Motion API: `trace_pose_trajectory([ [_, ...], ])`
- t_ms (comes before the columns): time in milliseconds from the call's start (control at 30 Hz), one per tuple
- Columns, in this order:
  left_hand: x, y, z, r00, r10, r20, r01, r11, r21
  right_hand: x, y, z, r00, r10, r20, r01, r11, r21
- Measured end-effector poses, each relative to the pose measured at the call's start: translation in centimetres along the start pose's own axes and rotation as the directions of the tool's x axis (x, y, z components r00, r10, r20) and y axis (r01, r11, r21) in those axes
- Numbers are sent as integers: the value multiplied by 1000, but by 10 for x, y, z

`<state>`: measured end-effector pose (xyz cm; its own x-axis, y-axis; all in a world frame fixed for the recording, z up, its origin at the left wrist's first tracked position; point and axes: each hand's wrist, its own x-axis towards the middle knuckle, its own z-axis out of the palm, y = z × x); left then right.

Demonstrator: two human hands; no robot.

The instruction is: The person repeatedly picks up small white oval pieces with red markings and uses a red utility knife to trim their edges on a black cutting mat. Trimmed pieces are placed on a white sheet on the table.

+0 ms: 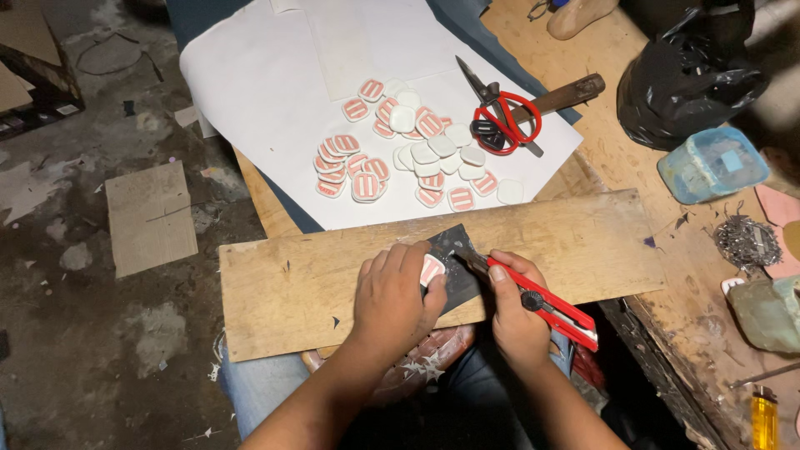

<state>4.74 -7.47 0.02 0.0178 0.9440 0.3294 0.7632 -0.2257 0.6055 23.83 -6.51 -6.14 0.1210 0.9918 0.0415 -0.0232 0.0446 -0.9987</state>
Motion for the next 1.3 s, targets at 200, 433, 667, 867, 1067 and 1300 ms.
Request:
trace_pose_trajectory([
  [200,-1,-17,-21,967,242,86,-233,967,-103,1,4,2,1000,12,19,-14,990,140],
  [433,1,-18,8,966,238,-99,-238,971,16,0,-5,8,999,-3,55,-1,997,71],
  [667,-8,-14,21,981,148,-129,-146,989,21,8,-15,21,991,-10,133,28,991,-132],
  [867,-9,-21,19,974,146,-171,-154,987,-34,7,-14,24,988,-36,147,67,976,-207],
  [1067,-8,-21,16,974,162,-157,-170,985,-38,9,-20,28,982,-76,170,117,962,-245],
  [1300,-7,-19,18,965,177,-191,-189,981,-43,10,-36,32,939,-238,250,326,851,-413],
])
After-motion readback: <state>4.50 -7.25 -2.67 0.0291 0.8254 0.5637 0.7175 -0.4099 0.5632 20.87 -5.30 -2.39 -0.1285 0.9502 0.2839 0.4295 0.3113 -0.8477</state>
